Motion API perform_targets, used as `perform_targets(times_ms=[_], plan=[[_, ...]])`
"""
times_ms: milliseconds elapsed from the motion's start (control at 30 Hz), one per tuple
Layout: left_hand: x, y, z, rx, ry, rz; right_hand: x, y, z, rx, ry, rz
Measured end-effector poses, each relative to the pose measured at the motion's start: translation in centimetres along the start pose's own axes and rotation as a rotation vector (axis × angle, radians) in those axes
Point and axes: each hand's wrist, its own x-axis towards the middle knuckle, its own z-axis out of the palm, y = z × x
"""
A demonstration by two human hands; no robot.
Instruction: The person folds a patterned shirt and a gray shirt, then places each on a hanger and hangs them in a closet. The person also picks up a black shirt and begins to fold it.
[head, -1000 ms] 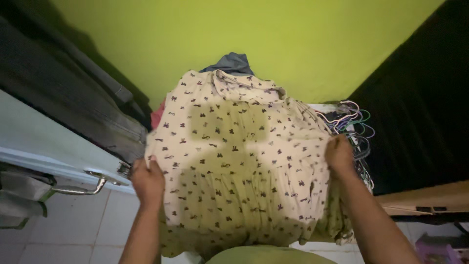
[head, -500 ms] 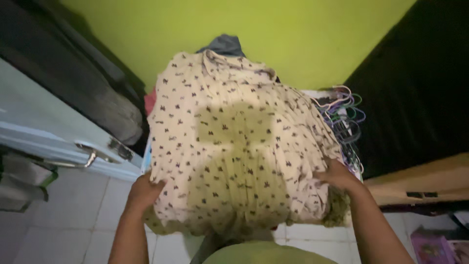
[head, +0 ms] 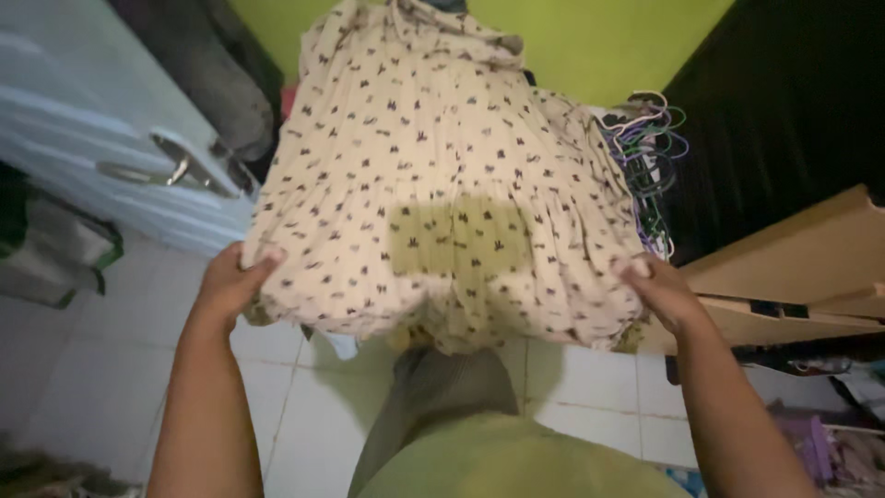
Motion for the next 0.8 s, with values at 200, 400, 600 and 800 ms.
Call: perform_targets(times_ms=[200,400,600,800], plan=[[-3.6,-5.6,0.7,0.384,-0.351,-0.104,-3.6,1.8,0.3,-0.384,-0.238,-0.039],[-6.5,-7.3,-4.0,-0.072,0.093,-0.341,-3.7,4.1,-4.0,-0.051,0.216,-0.024],[-6.8,-6.7,-5.1,0.099,0.742,0.333,-5.0,3.6,-4.6,-0.346,0.561,-0.617],[-2.8,0.0,3.5,0.1,0.571,0.753,-3.9,-4.6,3.1,-0.378,0.485,-0.863]])
